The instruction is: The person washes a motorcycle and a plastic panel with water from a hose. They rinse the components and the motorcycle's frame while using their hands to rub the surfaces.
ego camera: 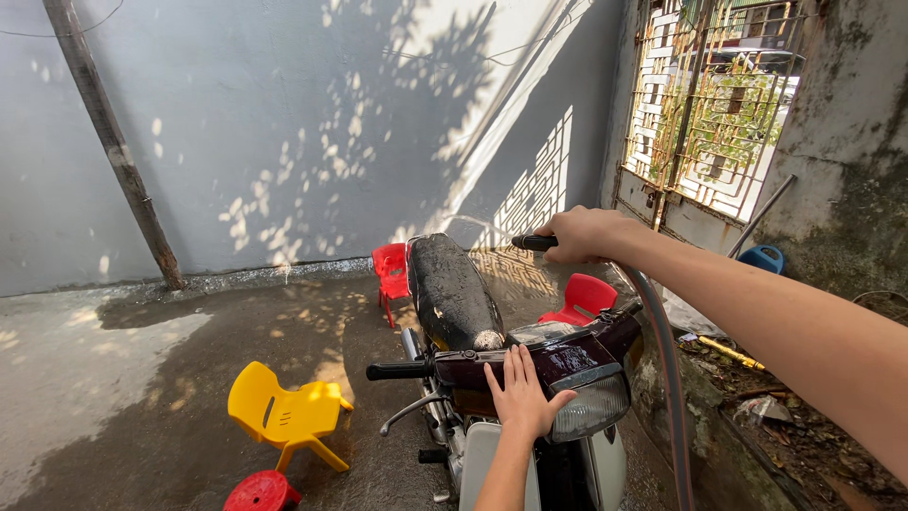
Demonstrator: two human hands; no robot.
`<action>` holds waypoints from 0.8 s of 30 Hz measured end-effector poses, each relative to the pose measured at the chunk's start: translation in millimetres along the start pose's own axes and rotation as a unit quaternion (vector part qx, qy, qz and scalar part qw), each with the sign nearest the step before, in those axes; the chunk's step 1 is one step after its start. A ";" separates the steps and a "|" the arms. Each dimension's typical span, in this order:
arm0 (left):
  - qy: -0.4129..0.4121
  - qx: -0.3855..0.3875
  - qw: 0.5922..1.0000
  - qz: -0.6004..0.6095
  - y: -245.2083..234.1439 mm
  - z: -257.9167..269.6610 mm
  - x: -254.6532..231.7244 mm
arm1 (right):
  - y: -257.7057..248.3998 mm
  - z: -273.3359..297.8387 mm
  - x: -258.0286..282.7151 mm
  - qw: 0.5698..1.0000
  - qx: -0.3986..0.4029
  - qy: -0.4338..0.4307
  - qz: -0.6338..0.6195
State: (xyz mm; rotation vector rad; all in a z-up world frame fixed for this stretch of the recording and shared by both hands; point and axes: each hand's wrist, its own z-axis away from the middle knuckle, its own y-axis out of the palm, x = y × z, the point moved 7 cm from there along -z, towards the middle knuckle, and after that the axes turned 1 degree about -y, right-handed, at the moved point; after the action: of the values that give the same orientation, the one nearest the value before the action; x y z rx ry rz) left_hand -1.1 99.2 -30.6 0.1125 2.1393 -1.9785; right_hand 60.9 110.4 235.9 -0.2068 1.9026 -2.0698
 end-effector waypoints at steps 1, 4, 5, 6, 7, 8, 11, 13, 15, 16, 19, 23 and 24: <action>0.000 -0.001 1.000 -0.001 -5.7 3.2 -0.4 | 0.1 0.0 -1.3 1.000 -0.002 0.000 -0.001; -0.004 0.034 0.999 -0.001 -12.2 9.8 -0.8 | -0.6 3.2 -6.1 1.000 -0.009 0.004 -0.003; -0.004 0.039 0.999 -0.002 -12.4 10.3 -0.8 | -1.4 7.1 -6.7 1.000 -0.010 0.001 -0.005; -0.004 0.043 0.999 -0.003 -12.6 11.0 -0.9 | -2.1 11.3 -7.3 1.000 -0.011 -0.003 -0.008; -0.004 0.040 0.999 -0.003 -12.4 10.4 -0.4 | -0.7 13.1 -9.8 1.000 -0.014 -0.003 -0.007; -0.003 0.038 0.999 -0.003 -12.0 9.7 -0.1 | 1.2 14.9 -12.8 1.000 -0.015 -0.001 -0.004; 0.000 0.028 1.000 -0.005 -7.6 5.3 0.7 | 16.6 13.2 -23.7 1.000 -0.007 -0.006 0.000; 0.002 0.022 1.000 -0.011 -8.1 5.2 0.8 | 30.4 14.5 -29.3 1.000 0.002 -0.013 -0.003; -0.002 0.039 0.999 -0.015 -11.1 7.5 0.6 | 42.4 19.9 -34.8 1.000 0.012 -0.003 -0.016; -0.002 0.039 0.999 -0.015 -12.6 10.0 -0.1 | 49.2 22.0 -36.6 1.000 0.012 -0.003 -0.016; 0.002 0.057 0.998 -0.012 -20.7 14.9 0.9 | 72.0 26.0 -42.0 0.998 0.007 0.004 -0.055; 0.006 0.071 0.997 -0.035 -20.6 12.6 -0.4 | 113.9 24.0 -43.4 0.996 -0.012 -0.016 -0.085; 0.009 0.064 0.997 -0.045 -18.4 10.8 1.0 | 124.6 23.4 -40.9 0.995 -0.019 -0.025 -0.098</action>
State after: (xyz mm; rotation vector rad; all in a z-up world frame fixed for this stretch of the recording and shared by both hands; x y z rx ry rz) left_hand -4.7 86.7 -13.6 0.0558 2.0624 -2.1729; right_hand 123.7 94.3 119.5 -0.4672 1.9620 -2.1312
